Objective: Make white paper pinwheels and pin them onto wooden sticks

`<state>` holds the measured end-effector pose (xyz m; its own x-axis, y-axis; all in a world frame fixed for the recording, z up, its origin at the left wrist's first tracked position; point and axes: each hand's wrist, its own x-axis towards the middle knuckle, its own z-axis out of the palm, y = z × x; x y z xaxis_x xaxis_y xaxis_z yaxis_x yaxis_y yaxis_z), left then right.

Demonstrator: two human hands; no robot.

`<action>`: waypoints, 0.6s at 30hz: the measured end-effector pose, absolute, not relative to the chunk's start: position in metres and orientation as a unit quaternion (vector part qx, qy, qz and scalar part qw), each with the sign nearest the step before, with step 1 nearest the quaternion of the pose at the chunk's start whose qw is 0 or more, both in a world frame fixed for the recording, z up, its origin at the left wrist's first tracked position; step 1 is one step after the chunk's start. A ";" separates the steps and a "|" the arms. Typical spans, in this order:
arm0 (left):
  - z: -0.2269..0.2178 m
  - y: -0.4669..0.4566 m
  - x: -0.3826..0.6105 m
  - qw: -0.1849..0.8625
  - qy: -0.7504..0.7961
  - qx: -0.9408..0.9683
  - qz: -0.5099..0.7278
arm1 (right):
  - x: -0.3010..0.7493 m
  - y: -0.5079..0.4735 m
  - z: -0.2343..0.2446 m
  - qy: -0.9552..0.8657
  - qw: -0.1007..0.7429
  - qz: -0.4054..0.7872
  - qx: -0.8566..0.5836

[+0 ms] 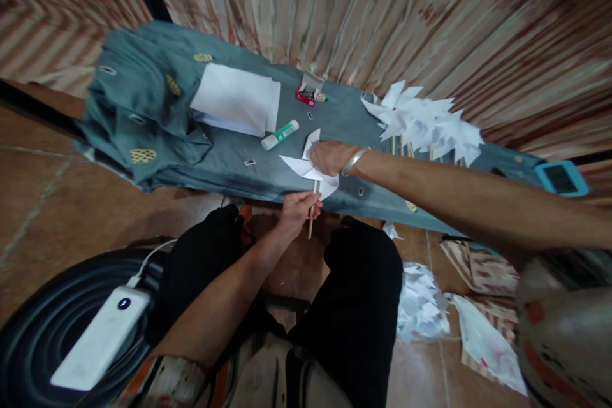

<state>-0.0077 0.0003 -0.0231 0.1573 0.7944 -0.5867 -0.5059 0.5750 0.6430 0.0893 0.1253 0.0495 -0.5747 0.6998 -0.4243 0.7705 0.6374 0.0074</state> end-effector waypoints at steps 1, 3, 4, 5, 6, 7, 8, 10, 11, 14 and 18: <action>-0.022 0.000 -0.008 0.745 0.482 0.146 0.438 | 0.089 0.122 0.053 0.878 0.217 -0.082 0.419; -0.021 0.000 -0.009 0.744 0.484 0.141 0.438 | 0.090 0.118 0.061 0.864 0.262 -0.070 0.425; -0.020 0.000 -0.010 0.745 0.485 0.139 0.437 | 0.091 0.116 0.065 0.858 0.272 -0.065 0.431; -0.019 0.000 -0.010 0.745 0.486 0.138 0.435 | 0.093 0.114 0.069 0.854 0.277 -0.060 0.436; -0.019 -0.001 -0.011 0.746 0.486 0.137 0.434 | 0.095 0.112 0.072 0.850 0.280 -0.055 0.443; -0.018 -0.001 -0.012 0.746 0.486 0.137 0.433 | 0.098 0.110 0.075 0.847 0.278 -0.050 0.450; -0.018 -0.001 -0.013 0.747 0.487 0.137 0.432 | 0.101 0.108 0.077 0.843 0.274 -0.044 0.461; -0.017 -0.002 -0.015 0.747 0.487 0.136 0.432 | 0.108 0.101 0.079 0.831 0.256 -0.034 0.492; -0.017 -0.002 -0.016 0.747 0.487 0.137 0.432 | 0.112 0.097 0.079 0.824 0.242 -0.031 0.512; -0.015 -0.003 -0.017 0.749 0.486 0.137 0.429 | 0.123 0.083 0.077 0.804 0.183 -0.040 0.564; -0.011 -0.003 -0.018 0.753 0.484 0.138 0.423 | 0.135 0.064 0.069 0.775 0.066 -0.071 0.625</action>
